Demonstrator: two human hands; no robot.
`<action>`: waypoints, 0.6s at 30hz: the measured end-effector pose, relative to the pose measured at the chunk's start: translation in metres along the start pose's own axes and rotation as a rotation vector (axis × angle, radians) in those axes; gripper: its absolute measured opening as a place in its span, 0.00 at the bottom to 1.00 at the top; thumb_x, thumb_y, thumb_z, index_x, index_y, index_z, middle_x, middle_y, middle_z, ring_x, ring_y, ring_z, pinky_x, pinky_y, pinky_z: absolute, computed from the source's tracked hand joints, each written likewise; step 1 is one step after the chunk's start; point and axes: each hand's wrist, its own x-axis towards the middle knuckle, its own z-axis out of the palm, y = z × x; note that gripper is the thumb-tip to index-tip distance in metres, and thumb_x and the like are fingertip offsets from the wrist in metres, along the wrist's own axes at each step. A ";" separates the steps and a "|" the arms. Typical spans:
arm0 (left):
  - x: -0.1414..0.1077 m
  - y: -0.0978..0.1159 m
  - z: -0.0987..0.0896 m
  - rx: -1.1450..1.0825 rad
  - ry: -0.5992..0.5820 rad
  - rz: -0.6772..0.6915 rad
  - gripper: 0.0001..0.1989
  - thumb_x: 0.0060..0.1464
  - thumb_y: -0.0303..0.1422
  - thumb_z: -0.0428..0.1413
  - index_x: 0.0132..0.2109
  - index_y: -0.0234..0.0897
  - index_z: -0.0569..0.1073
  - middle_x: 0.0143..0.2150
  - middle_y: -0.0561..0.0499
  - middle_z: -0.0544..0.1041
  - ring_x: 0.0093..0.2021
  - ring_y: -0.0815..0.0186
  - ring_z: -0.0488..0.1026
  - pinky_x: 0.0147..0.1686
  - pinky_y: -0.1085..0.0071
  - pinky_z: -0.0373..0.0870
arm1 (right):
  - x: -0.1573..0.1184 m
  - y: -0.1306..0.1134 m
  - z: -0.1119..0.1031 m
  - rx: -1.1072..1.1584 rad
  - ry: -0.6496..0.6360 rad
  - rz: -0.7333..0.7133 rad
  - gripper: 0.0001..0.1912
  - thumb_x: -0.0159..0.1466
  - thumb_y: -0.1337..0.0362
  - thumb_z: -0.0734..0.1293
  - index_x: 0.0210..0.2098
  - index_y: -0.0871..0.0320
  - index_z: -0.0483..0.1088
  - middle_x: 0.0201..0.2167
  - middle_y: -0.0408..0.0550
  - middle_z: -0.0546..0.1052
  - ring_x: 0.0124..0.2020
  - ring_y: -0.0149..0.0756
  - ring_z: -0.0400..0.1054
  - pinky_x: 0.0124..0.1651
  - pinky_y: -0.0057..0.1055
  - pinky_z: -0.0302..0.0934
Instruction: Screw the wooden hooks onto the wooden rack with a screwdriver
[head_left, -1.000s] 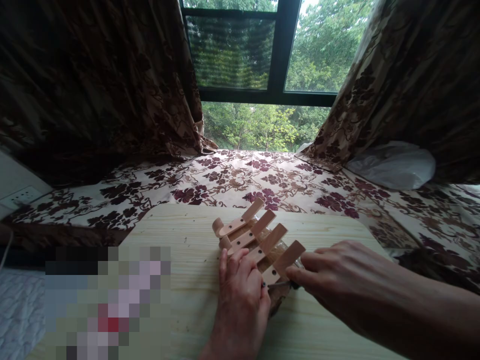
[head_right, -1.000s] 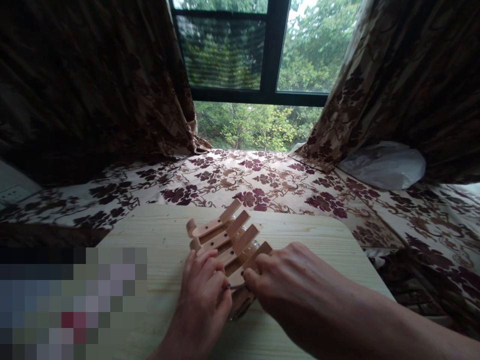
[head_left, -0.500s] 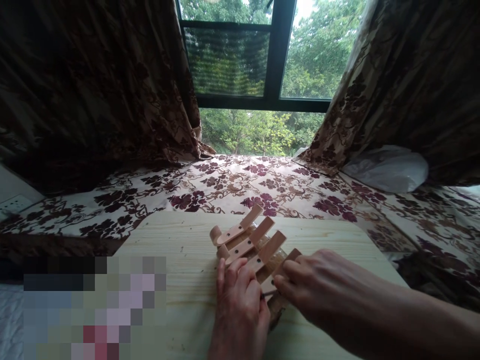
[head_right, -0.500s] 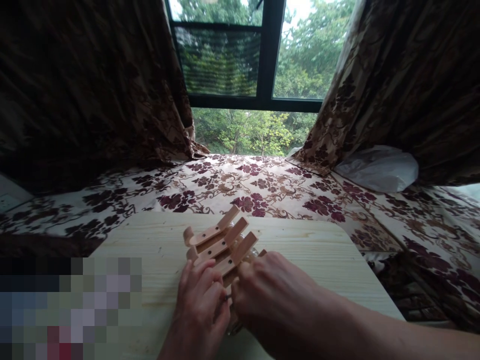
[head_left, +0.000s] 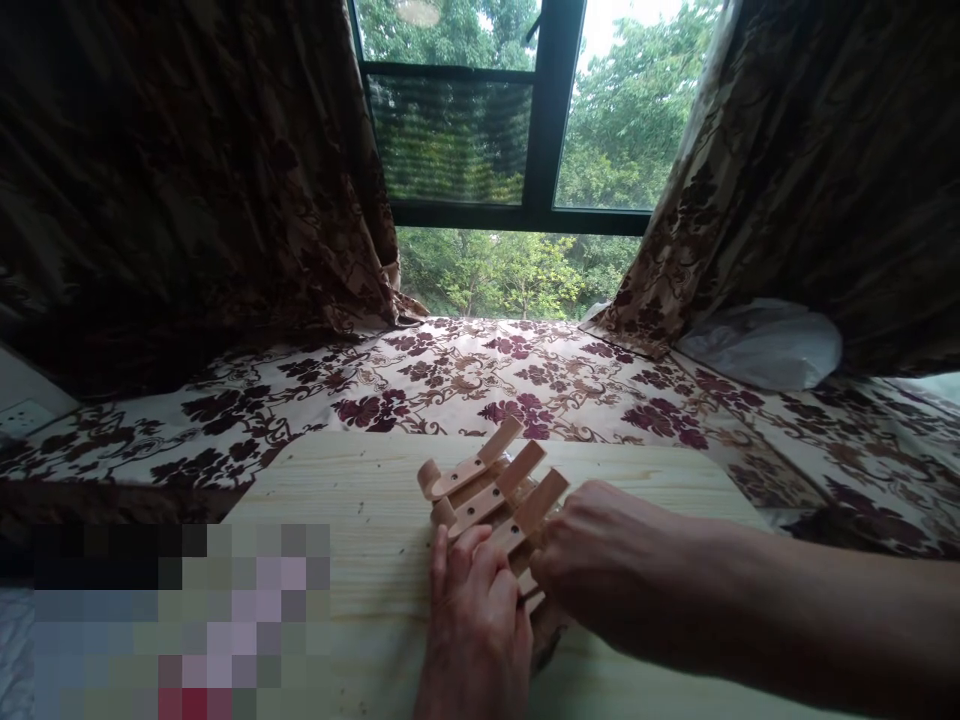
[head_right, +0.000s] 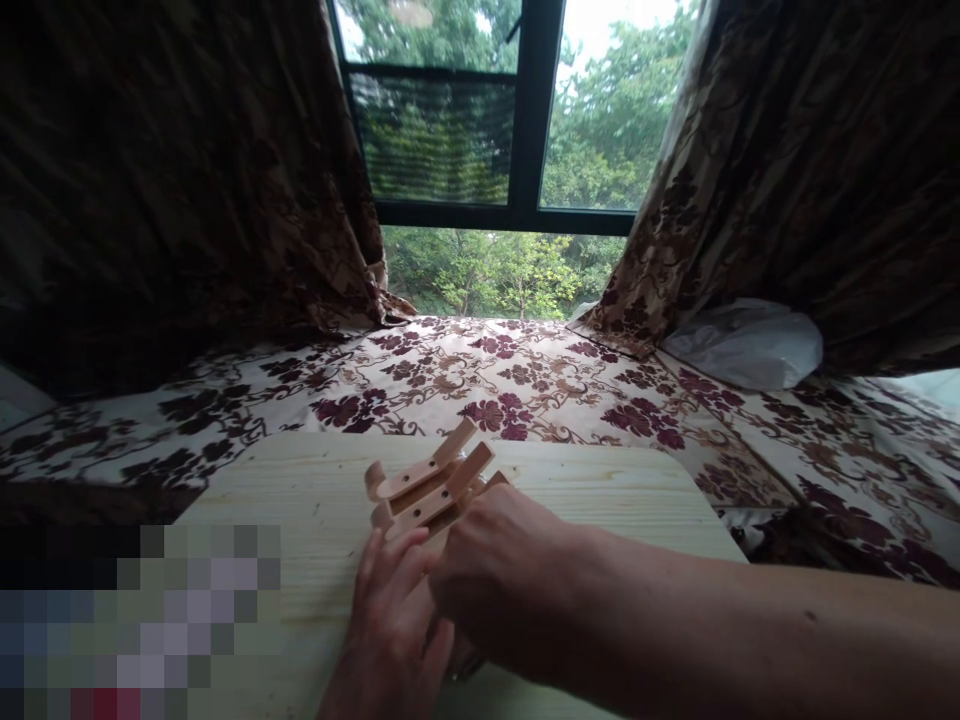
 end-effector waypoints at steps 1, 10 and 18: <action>0.000 0.001 0.000 -0.002 0.002 -0.002 0.10 0.52 0.21 0.49 0.37 0.39 0.70 0.43 0.49 0.74 0.58 0.57 0.63 0.65 0.47 0.42 | 0.000 0.000 -0.003 0.019 -0.040 0.009 0.13 0.52 0.79 0.62 0.16 0.60 0.65 0.15 0.40 0.67 0.16 0.25 0.49 0.20 0.30 0.43; 0.002 -0.002 0.010 0.095 0.203 0.066 0.11 0.51 0.24 0.53 0.43 0.40 0.70 0.45 0.50 0.75 0.54 0.59 0.66 0.66 0.55 0.40 | 0.008 -0.013 0.004 -0.082 0.077 -0.053 0.08 0.54 0.71 0.67 0.20 0.59 0.67 0.22 0.45 0.72 0.21 0.32 0.56 0.20 0.34 0.40; -0.001 -0.003 0.006 0.005 0.108 0.045 0.09 0.50 0.23 0.53 0.37 0.41 0.71 0.41 0.51 0.76 0.56 0.56 0.65 0.65 0.48 0.43 | 0.018 -0.009 0.002 -0.070 -0.126 -0.041 0.10 0.54 0.76 0.64 0.20 0.59 0.69 0.19 0.41 0.72 0.18 0.29 0.53 0.20 0.34 0.45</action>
